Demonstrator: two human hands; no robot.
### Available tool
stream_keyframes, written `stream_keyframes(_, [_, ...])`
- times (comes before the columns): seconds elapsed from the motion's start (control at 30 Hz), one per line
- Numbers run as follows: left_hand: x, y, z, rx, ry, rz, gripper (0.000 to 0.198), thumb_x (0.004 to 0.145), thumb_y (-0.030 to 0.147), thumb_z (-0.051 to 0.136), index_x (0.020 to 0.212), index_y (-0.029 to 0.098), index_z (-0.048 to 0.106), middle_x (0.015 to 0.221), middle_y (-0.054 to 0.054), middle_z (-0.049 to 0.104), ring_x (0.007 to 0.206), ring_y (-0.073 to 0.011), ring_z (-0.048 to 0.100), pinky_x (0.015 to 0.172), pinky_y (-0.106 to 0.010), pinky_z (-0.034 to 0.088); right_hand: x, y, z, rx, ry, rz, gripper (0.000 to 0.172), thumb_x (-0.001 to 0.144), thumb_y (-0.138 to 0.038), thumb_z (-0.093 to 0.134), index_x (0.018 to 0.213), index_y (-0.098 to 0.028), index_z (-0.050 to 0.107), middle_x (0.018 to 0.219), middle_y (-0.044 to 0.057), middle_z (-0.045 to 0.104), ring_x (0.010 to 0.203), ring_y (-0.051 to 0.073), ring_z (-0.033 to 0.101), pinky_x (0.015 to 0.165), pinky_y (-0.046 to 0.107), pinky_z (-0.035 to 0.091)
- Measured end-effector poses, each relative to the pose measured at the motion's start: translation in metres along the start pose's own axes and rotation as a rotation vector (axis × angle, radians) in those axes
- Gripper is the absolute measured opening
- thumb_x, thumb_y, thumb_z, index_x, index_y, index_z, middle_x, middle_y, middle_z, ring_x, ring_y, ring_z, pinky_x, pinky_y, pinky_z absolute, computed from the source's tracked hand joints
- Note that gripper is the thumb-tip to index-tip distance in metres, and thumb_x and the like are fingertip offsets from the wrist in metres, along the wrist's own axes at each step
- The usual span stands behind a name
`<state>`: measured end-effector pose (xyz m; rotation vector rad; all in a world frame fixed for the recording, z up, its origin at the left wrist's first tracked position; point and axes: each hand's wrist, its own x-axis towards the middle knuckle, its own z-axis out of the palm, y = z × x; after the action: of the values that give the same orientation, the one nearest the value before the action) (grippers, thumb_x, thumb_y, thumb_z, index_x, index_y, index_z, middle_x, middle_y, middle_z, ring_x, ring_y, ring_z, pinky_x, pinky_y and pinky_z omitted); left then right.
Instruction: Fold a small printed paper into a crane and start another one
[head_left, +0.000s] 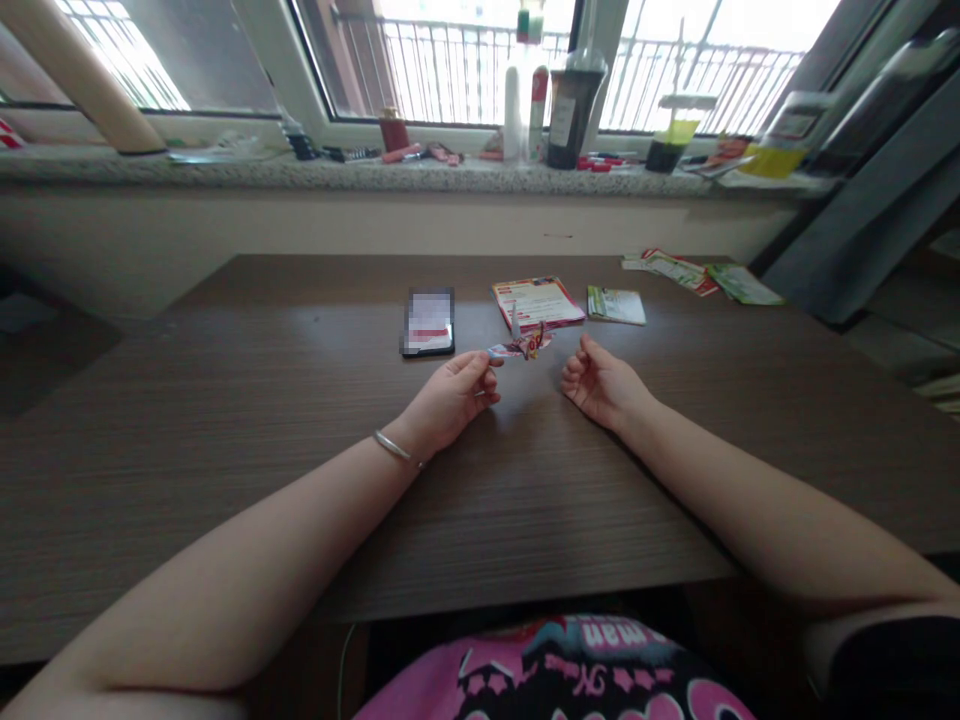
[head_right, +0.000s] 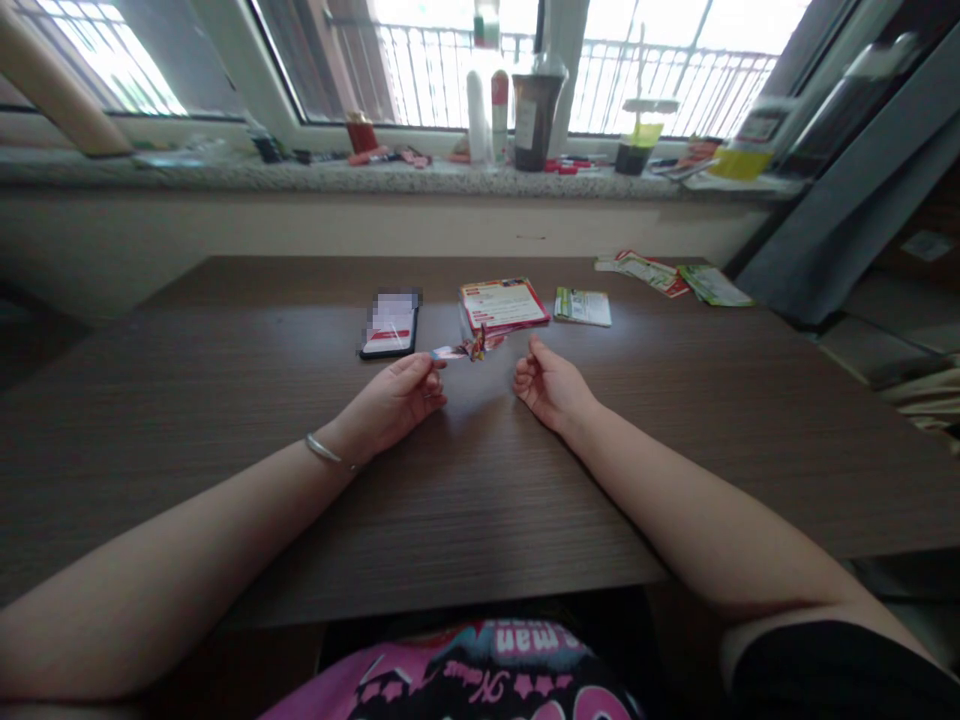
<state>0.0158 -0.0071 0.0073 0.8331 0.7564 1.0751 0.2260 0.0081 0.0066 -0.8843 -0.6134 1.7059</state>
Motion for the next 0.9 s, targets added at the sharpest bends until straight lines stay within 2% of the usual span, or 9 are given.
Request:
stream_keyframes(0.13, [-0.002, -0.005, 0.002, 0.177, -0.042, 0.079, 0.024, 0.079, 0.038, 0.068, 0.081, 0.014, 0.066, 0.062, 0.002, 0.058, 0.058, -0.0075, 0.053, 0.061, -0.019, 0.046, -0.004, 0.005, 0.001, -0.164, -0.053, -0.118, 0.021, 0.074, -0.032, 0.07, 0.076, -0.02, 0.053, 0.063, -0.006, 0.06, 0.048, 0.005, 0.046, 0.046, 0.018, 0.037])
stream_keyframes(0.3, [-0.004, -0.004, 0.006, 0.389, -0.046, 0.163, 0.02, 0.08, 0.034, 0.067, 0.078, 0.015, 0.067, 0.063, 0.0, 0.061, 0.059, -0.01, 0.054, 0.061, -0.021, 0.042, -0.004, 0.014, 0.003, -0.445, -0.146, -0.29, 0.033, 0.065, -0.028, 0.076, 0.086, -0.022, 0.052, 0.074, -0.007, 0.063, 0.051, 0.006, 0.047, 0.047, 0.02, 0.035])
stream_keyframes(0.37, [-0.005, -0.003, 0.006, 0.481, -0.057, 0.19, 0.019, 0.081, 0.033, 0.066, 0.077, 0.015, 0.068, 0.063, 0.0, 0.062, 0.06, -0.011, 0.053, 0.061, -0.022, 0.04, -0.002, 0.015, 0.003, -0.547, -0.145, -0.342, 0.032, 0.064, -0.028, 0.076, 0.085, -0.022, 0.053, 0.076, -0.006, 0.063, 0.055, 0.007, 0.048, 0.051, 0.02, 0.035])
stream_keyframes(0.53, [-0.002, -0.002, 0.003, 0.709, -0.113, 0.246, 0.016, 0.082, 0.031, 0.063, 0.078, 0.017, 0.07, 0.07, -0.002, 0.066, 0.067, -0.0143, 0.054, 0.067, -0.024, 0.04, 0.004, 0.015, 0.0, -0.701, -0.035, -0.425, 0.021, 0.07, -0.032, 0.073, 0.077, -0.021, 0.056, 0.068, -0.005, 0.06, 0.059, 0.01, 0.049, 0.059, 0.024, 0.038])
stream_keyframes(0.63, [0.0, -0.001, -0.002, 0.882, -0.131, 0.346, 0.014, 0.081, 0.028, 0.062, 0.083, 0.02, 0.072, 0.083, -0.005, 0.067, 0.081, -0.0194, 0.057, 0.082, -0.029, 0.041, 0.009, 0.012, -0.005, -0.775, 0.039, -0.474, 0.017, 0.072, -0.033, 0.07, 0.077, -0.022, 0.058, 0.068, -0.004, 0.06, 0.06, 0.011, 0.051, 0.063, 0.026, 0.04])
stream_keyframes(0.77, [0.002, 0.001, -0.011, 1.161, -0.136, 0.478, 0.016, 0.077, 0.026, 0.065, 0.091, 0.022, 0.072, 0.104, -0.009, 0.063, 0.106, -0.0278, 0.05, 0.103, -0.041, 0.03, 0.016, 0.007, -0.011, -0.856, 0.089, -0.524, 0.015, 0.075, -0.036, 0.066, 0.079, -0.022, 0.061, 0.073, -0.001, 0.064, 0.067, 0.015, 0.055, 0.072, 0.031, 0.043])
stream_keyframes(0.9, [0.0, 0.005, -0.015, 1.294, -0.181, 0.514, 0.026, 0.079, 0.027, 0.061, 0.104, 0.021, 0.067, 0.115, -0.011, 0.058, 0.112, -0.0298, 0.048, 0.104, -0.044, 0.03, 0.029, 0.002, -0.015, -0.851, 0.163, -0.522, 0.017, 0.075, -0.038, 0.066, 0.083, -0.023, 0.064, 0.079, 0.001, 0.068, 0.072, 0.017, 0.058, 0.075, 0.033, 0.043])
